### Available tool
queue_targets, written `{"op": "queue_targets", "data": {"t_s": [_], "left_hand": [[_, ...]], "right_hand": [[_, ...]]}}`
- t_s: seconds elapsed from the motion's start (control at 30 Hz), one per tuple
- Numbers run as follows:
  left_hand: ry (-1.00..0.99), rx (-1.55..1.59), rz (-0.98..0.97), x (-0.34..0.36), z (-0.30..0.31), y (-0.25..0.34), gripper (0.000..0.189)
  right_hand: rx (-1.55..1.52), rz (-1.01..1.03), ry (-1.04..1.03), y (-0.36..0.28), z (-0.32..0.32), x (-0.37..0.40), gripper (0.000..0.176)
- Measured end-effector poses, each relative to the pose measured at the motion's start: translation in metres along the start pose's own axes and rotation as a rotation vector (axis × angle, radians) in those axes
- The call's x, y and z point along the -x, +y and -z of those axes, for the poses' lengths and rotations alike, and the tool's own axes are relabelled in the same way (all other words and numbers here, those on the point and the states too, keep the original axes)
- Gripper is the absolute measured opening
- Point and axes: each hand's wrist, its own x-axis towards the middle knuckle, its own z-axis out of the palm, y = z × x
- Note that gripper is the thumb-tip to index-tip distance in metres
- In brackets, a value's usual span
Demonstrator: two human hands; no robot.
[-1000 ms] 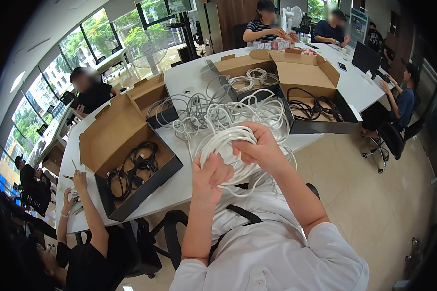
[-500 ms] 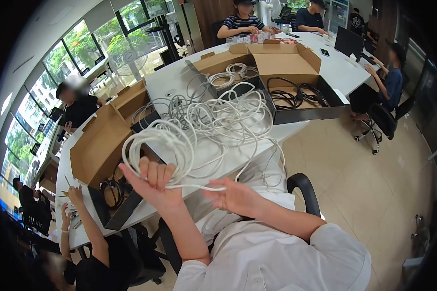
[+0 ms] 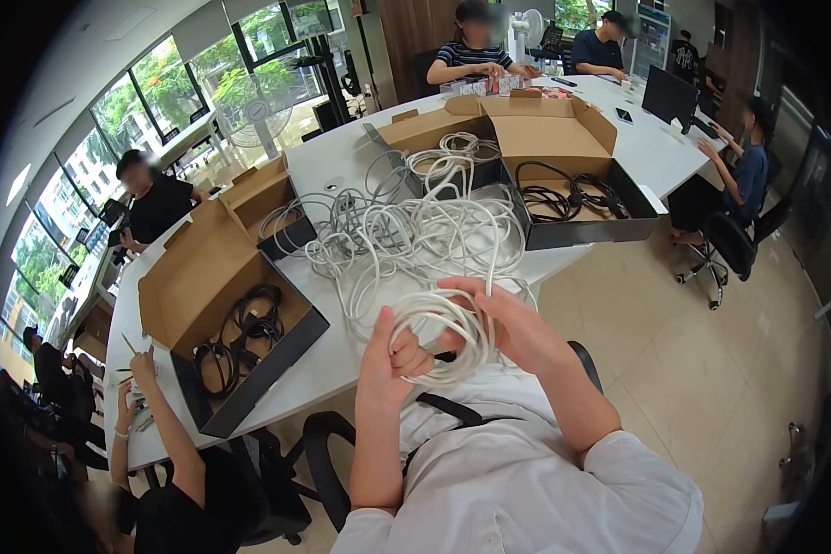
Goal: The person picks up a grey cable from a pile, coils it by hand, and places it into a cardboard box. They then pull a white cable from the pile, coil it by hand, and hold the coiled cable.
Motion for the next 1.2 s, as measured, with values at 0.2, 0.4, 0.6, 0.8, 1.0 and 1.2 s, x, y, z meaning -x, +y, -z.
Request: {"op": "queue_targets", "data": {"t_s": [0.2, 0.4, 0.6, 0.8, 1.0, 1.2], "left_hand": [[0.003, -0.332, -0.003, -0.012, -0.013, -0.006, 0.023], [-0.271, -1.159, -0.407, -0.032, -0.021, -0.003, 0.03], [-0.002, -1.569, -1.157, -0.049, -0.048, -0.028, 0.041], [-0.218, -1.429, -1.186, -0.071, -0.058, -0.034, 0.071], [0.239, -1.387, -1.023, -0.061, -0.061, -0.041, 0.032], [0.038, -1.141, -0.814, -0.062, -0.058, -0.029, 0.023]], "right_hand": [[0.592, 0.021, 0.038, -0.007, -0.007, 0.011, 0.045], [0.906, 0.246, 0.015, -0.007, 0.019, 0.027, 0.029], [1.321, 0.392, 0.258, -0.025, 0.013, 0.048, 0.027], [1.569, 0.443, 0.185, -0.042, 0.007, 0.068, 0.035], [1.376, 0.737, 0.302, -0.031, 0.012, 0.048, 0.041], [1.002, 0.68, 0.316, -0.03, 0.021, 0.034, 0.029]]}}
